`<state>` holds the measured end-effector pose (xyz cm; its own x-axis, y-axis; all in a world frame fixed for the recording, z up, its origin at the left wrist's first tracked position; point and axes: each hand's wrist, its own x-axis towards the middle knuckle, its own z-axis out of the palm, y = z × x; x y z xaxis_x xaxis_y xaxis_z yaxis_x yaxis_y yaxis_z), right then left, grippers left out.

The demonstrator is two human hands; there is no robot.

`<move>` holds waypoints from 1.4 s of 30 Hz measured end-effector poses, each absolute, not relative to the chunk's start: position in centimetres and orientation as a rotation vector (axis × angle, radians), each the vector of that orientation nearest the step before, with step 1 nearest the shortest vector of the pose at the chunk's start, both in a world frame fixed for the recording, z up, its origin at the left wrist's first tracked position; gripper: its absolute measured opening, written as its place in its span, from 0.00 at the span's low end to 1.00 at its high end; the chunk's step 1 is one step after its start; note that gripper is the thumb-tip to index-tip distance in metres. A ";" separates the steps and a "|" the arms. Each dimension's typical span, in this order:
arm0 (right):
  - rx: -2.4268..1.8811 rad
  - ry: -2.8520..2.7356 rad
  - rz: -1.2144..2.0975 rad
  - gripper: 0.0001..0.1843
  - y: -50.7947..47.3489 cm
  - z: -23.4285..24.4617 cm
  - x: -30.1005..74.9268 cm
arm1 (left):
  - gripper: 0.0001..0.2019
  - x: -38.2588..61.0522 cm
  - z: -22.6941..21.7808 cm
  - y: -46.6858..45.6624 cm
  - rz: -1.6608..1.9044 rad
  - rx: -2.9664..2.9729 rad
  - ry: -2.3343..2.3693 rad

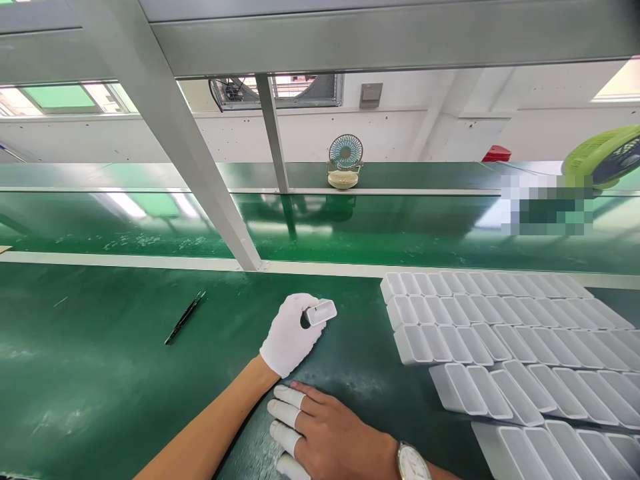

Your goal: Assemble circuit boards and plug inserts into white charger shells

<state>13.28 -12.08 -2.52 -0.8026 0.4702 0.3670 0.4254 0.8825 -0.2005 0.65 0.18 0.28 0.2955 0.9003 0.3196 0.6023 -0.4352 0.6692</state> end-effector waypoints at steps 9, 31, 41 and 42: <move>-0.650 -2.645 0.142 0.13 -12.0 -2.8 13.2 | 0.14 0.6 0.1 0.3 0.968 2.155 1.330; -0.647 -2.638 0.155 0.15 -12.1 -3.4 13.2 | 0.27 0.5 -0.7 0.7 0.904 2.130 1.301; -0.642 -2.660 0.101 0.15 -12.1 -3.0 13.3 | 0.27 0.3 0.0 0.7 0.879 2.127 1.274; -0.643 -2.663 0.107 0.14 -12.1 -2.9 13.3 | 0.28 0.3 0.2 0.6 0.852 2.106 1.279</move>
